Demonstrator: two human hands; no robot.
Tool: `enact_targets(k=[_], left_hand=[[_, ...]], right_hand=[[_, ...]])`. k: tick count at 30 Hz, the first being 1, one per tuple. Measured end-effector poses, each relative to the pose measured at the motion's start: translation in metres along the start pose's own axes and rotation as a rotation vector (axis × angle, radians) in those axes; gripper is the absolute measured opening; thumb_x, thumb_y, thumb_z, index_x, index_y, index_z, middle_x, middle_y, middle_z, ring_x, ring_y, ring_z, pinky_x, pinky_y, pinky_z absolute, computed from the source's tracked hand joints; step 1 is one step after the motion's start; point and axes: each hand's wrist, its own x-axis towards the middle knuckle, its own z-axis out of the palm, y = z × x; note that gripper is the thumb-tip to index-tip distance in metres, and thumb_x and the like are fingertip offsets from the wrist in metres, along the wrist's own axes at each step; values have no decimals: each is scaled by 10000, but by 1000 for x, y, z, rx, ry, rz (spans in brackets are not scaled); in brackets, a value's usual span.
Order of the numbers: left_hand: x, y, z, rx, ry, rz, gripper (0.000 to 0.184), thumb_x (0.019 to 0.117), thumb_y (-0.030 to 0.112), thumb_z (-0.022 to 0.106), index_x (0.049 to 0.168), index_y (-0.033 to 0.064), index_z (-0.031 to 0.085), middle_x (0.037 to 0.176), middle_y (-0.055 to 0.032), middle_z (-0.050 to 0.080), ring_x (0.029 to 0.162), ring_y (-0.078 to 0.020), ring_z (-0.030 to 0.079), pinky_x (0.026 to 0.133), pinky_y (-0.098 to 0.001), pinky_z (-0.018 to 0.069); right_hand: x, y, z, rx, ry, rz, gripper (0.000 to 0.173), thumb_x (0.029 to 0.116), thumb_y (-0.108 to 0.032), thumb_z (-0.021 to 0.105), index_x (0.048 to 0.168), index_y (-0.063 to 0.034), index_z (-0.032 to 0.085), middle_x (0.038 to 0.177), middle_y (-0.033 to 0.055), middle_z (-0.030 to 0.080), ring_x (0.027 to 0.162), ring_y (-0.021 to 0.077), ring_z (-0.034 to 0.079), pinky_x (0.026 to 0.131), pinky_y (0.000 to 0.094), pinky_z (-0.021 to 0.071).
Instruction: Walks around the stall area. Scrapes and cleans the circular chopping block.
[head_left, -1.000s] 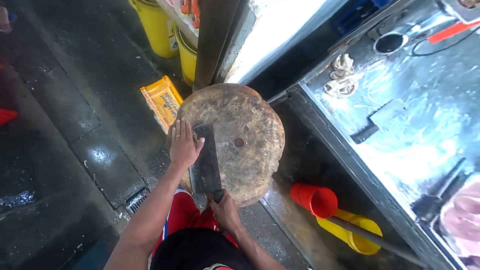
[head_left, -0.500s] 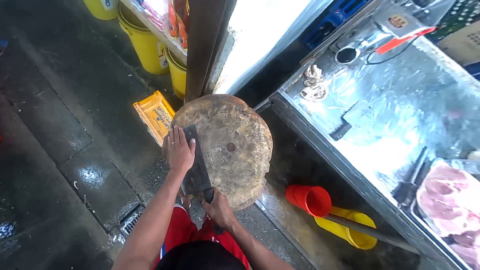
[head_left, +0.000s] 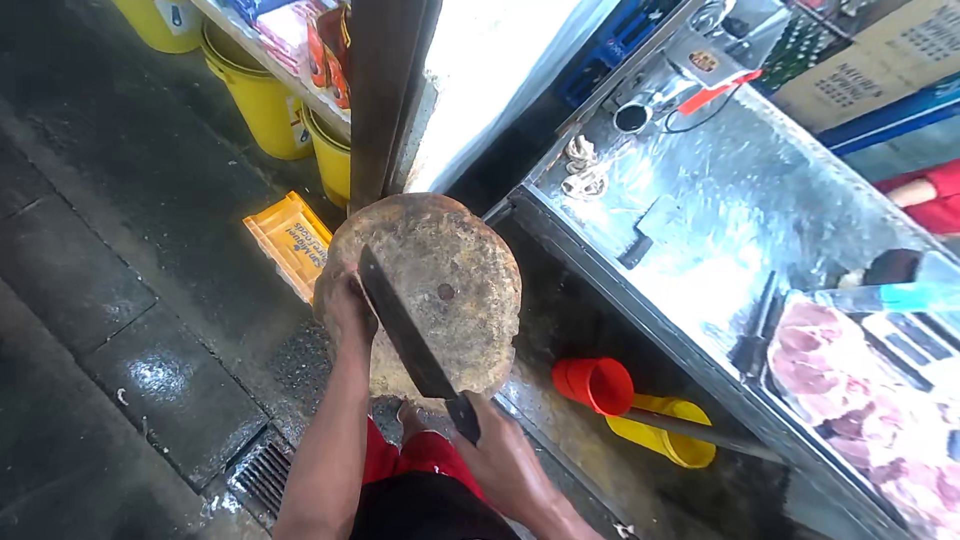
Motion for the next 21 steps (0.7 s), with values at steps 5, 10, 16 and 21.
enact_targets(k=[5,10,16,21], left_hand=[[-6,13,-24,-517,-112,-333,413,1090,367,359,1154,56,623,1110,-161,718,1054,-304,718,885,-462,614],[-39,63,-62,-607,-112,-200,413,1089,369,310,1159,81,597,1132,-119,703,1107,-272,696,948,-454,589],[-99,116,-102,-693,-104,17,396,1095,348,304,1112,92,605,1126,-115,702,1142,-264,692,943,-467,599],[-155,100,-115,-759,4,212,396,1101,335,282,1101,75,582,1078,-130,709,1081,-272,717,889,-469,624]], right_hand=[[-7,33,-28,82,181,-20,498,848,-315,749,1298,-119,664,841,29,724,691,164,689,638,443,597],[-3,51,-51,96,479,-263,526,824,-351,724,1255,-54,678,903,24,743,739,74,694,660,331,607],[36,49,-69,47,296,-333,507,909,-252,667,1350,-35,547,822,69,697,682,207,687,628,450,588],[115,81,-27,-126,-185,-77,466,934,-202,660,1353,-43,531,1035,218,691,954,392,701,828,614,564]])
